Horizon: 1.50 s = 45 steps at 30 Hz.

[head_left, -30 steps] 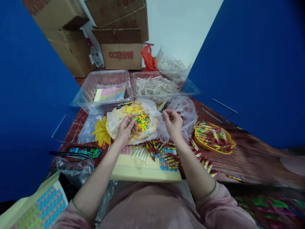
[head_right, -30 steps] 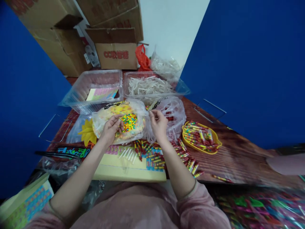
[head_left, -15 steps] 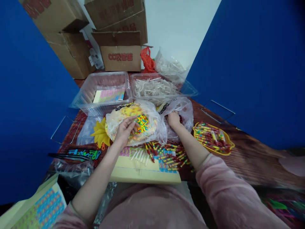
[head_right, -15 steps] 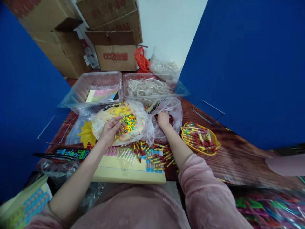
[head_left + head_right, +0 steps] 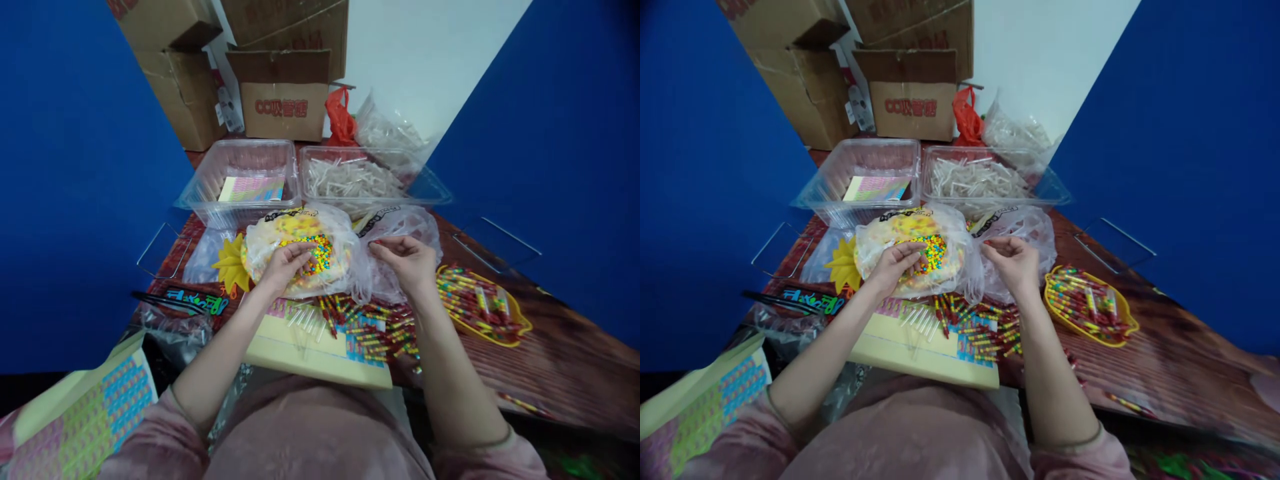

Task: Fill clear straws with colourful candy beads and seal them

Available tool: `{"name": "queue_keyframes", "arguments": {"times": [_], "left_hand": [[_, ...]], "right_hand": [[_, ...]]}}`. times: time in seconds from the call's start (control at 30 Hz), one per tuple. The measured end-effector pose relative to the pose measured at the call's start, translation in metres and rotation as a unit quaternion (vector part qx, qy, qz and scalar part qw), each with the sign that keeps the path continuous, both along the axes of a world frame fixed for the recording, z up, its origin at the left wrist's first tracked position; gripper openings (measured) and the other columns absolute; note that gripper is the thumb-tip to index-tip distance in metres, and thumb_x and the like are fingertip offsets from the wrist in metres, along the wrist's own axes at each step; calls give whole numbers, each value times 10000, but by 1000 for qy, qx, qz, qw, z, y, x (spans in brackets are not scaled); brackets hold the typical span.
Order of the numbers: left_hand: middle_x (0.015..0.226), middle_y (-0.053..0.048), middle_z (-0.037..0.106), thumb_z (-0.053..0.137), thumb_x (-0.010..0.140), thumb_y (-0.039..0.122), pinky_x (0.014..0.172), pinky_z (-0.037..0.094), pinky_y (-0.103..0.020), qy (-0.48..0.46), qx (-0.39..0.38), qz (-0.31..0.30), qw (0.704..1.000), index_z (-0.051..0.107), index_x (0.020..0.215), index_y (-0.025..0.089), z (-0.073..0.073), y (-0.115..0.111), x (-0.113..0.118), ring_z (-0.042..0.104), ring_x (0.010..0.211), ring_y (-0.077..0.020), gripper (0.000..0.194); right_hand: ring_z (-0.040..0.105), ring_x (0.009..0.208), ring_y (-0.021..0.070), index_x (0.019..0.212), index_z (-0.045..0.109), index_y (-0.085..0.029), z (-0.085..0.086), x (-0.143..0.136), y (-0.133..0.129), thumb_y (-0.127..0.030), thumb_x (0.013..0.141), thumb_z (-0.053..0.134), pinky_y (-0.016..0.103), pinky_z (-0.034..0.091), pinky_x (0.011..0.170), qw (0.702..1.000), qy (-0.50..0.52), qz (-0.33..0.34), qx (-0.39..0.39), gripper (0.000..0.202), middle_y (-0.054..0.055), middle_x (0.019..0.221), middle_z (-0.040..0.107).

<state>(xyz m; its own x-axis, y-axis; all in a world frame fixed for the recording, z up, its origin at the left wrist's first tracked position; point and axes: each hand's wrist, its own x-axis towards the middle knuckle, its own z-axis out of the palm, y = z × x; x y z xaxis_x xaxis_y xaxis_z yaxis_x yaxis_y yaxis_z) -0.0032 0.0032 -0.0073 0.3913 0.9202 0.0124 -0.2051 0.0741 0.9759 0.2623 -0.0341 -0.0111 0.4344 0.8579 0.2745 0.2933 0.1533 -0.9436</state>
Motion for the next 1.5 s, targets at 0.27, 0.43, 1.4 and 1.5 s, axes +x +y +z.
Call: {"name": "queue_keyframes", "arguments": {"times": [0.27,0.43,1.4,1.5], "left_hand": [[722,-40,704,840,672,401,483,363,-201,8,7,-12,1000,756,971,139,-1,-1,0,533,536,-85,407],[620,-6,662,860,619,435,476,350,-201,0,-12,-25,1000,745,886,139,3,-3,1,515,497,-75,415],[597,32,582,757,763,412,451,301,-205,31,22,-50,998,582,851,159,-2,0,4,451,453,-64,319],[592,31,589,761,753,449,444,292,-202,26,20,-47,998,561,848,163,-1,0,4,448,444,-62,361]], "right_hand": [[627,608,143,755,684,-201,21,-86,8,-482,571,915,280,520,593,975,46,215,31,408,14,705,703],[626,637,162,752,684,-197,20,-79,17,-570,586,887,296,513,616,958,-7,286,7,456,22,710,700],[627,718,169,834,713,-195,24,-68,9,-310,903,676,275,479,649,900,-303,286,127,139,50,792,664],[646,734,172,902,750,-207,27,-64,9,-280,887,686,283,492,669,903,-276,308,113,98,44,816,685]]}}
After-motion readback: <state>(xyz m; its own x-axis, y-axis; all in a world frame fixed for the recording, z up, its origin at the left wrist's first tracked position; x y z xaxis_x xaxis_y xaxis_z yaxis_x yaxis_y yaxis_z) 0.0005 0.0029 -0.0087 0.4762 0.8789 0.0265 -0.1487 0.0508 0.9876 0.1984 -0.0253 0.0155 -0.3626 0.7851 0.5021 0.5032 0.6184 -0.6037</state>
